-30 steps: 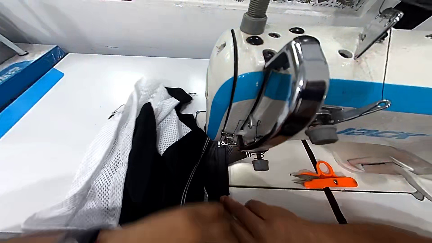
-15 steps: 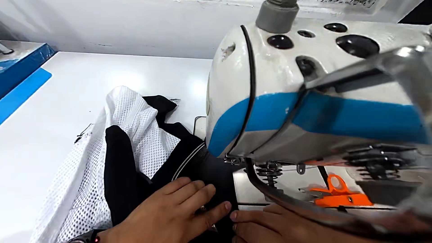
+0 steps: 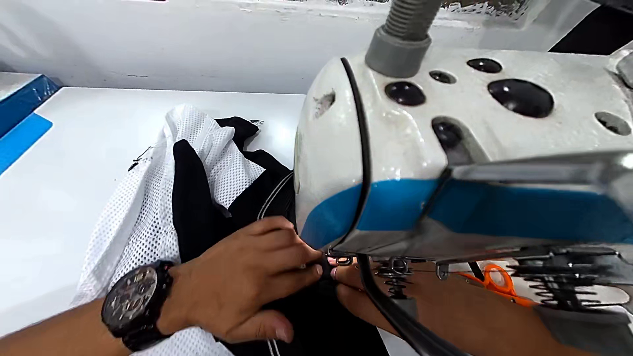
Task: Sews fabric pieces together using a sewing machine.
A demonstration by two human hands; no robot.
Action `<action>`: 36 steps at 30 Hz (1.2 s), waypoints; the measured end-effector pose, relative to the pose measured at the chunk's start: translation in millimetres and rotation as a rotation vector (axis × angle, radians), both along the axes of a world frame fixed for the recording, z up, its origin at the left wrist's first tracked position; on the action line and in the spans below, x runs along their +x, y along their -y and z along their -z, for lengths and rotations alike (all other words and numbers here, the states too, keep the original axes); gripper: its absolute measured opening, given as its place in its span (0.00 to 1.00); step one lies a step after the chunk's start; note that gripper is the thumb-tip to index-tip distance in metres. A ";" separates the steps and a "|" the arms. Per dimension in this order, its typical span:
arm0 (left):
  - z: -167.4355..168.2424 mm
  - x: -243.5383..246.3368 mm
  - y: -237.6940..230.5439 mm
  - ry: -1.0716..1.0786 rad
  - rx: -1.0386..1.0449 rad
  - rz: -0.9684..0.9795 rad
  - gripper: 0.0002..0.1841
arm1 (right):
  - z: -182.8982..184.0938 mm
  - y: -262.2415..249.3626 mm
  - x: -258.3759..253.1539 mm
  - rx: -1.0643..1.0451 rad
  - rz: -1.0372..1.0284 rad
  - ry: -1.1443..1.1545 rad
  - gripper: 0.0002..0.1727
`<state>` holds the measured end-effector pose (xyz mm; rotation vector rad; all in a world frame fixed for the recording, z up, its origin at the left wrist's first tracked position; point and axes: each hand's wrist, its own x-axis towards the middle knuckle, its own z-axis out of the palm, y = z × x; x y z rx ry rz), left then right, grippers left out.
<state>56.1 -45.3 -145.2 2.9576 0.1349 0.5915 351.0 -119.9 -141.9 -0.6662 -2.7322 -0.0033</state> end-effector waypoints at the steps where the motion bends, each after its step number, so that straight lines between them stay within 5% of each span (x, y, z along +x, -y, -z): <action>1: 0.0 0.1 5.4 -0.016 0.009 0.008 0.41 | 0.4 -1.3 -0.1 0.021 -0.003 0.010 0.11; 9: 1.2 1.5 42.8 -0.063 0.032 -0.218 0.37 | -19.2 -3.2 2.6 -0.064 0.026 0.023 0.11; 28: 0.7 -2.1 7.2 -0.011 -0.090 -0.158 0.36 | -17.7 -8.3 -1.8 -0.015 0.141 0.052 0.10; 32: 1.1 -2.0 7.6 -0.032 -0.092 -0.163 0.36 | 49.3 -29.8 4.6 0.286 0.044 -0.262 0.16; 36: 2.4 -2.0 8.0 -0.034 -0.078 -0.170 0.36 | -21.8 -2.4 -11.9 -0.153 0.348 -0.089 0.12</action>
